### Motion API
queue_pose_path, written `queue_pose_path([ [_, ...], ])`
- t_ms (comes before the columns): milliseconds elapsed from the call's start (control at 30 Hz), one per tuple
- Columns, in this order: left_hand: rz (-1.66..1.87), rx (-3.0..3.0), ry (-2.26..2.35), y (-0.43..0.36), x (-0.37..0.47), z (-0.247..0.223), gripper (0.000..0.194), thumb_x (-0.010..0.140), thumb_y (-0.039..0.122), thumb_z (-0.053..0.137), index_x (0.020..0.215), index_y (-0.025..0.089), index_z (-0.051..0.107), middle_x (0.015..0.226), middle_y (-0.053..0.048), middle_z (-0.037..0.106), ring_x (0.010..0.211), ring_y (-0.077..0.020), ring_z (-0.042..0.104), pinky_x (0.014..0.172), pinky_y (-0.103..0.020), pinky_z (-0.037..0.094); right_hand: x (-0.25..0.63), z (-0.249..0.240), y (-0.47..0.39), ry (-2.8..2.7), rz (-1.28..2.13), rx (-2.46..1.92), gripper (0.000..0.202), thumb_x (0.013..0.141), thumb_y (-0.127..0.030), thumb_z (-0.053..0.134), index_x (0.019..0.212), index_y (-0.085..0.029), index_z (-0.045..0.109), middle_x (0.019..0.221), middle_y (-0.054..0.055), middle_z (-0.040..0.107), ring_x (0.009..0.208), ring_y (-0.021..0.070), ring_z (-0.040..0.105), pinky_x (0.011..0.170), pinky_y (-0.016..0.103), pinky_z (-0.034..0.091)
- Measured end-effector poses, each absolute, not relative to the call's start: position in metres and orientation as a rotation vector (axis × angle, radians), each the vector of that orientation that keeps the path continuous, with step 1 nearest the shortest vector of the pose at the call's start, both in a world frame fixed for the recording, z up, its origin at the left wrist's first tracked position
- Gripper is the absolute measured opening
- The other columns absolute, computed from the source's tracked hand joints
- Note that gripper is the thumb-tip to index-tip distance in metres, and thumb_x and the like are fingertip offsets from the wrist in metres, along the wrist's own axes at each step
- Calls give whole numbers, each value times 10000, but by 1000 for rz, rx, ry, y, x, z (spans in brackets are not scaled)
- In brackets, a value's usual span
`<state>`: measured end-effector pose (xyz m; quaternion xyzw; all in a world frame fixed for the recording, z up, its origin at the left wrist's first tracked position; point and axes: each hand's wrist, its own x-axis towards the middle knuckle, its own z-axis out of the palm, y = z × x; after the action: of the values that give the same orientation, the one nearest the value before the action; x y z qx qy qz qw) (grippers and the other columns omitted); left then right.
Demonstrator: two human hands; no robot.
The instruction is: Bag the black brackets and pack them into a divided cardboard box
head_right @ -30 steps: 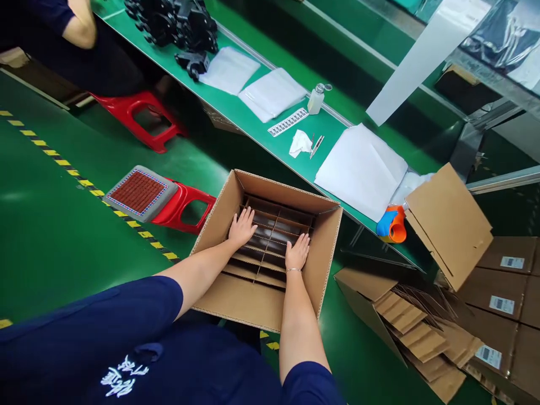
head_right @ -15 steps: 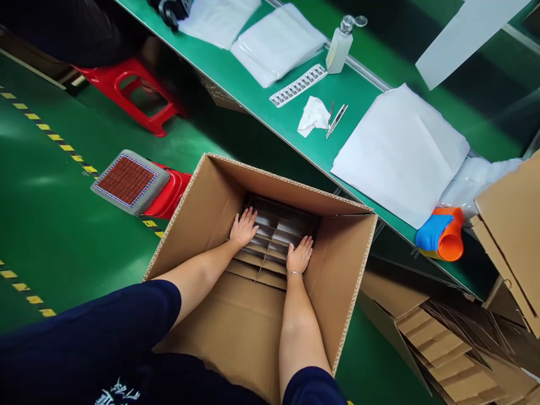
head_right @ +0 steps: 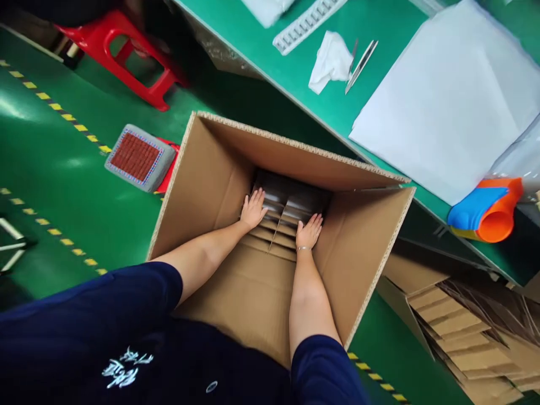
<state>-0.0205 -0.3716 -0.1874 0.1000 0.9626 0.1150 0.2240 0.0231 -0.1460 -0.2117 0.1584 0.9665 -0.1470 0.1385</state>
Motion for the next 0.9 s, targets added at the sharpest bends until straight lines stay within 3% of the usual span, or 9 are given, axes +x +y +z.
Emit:
queue_pose_path([
  [100,427,616,2460,-364,25,-177,643,935,352,444,1524,204,234,1593,-90,220,1477,-259,178,1191,-498,84,30,-203,-151,2752,-432,387,690,970,-432,184,1521,-24,112,1591,203,140,1475,271,115,1159,515,195],
  [167,495,835,2306,-361,49,-180,615,892,364,537,1475,298,352,1553,-24,339,1448,-203,274,1201,-410,106,37,-203,-155,2731,-444,297,653,971,-415,214,1524,-72,168,1596,149,173,1475,245,129,1173,490,170],
  [367,572,1082,2138,-370,61,-216,601,901,316,537,1471,304,348,1518,-42,395,1443,-163,285,1201,-399,75,50,-224,-162,2729,-428,234,612,955,-357,289,1511,-104,250,1589,132,215,1477,264,122,1168,524,133],
  [533,562,1037,2172,-362,50,-189,579,864,295,609,1417,321,439,1490,-25,449,1422,-163,331,1194,-360,152,41,-204,-161,2685,-425,239,593,946,-321,308,1494,-95,291,1559,162,284,1467,276,181,1148,537,191],
  [633,516,970,2234,-336,29,-147,421,863,284,635,1281,273,582,1390,-35,563,1331,-176,463,1151,-357,284,17,-164,-164,2651,-456,232,514,927,-288,371,1388,-84,471,1429,203,479,1349,288,420,1064,486,363],
  [733,438,817,2372,-301,-6,-87,271,924,325,579,1148,181,623,1224,-81,629,1110,-201,602,981,-420,478,-19,-95,-167,2686,-533,191,397,919,-242,400,1219,-112,625,1192,169,660,1101,231,622,926,350,488],
  [833,412,683,2528,-288,-38,-6,273,919,352,580,1102,157,634,1105,-96,652,985,-214,640,866,-404,534,-41,-1,-158,2818,-637,128,405,953,-253,337,1215,-153,629,1201,121,661,1089,194,625,948,308,480],
  [900,445,664,2635,-309,-46,51,303,908,335,568,1152,170,639,1149,-132,656,1089,-270,619,948,-433,492,-29,57,-141,2945,-723,82,445,973,-317,301,1307,-185,564,1351,92,574,1238,195,532,1059,331,406],
])
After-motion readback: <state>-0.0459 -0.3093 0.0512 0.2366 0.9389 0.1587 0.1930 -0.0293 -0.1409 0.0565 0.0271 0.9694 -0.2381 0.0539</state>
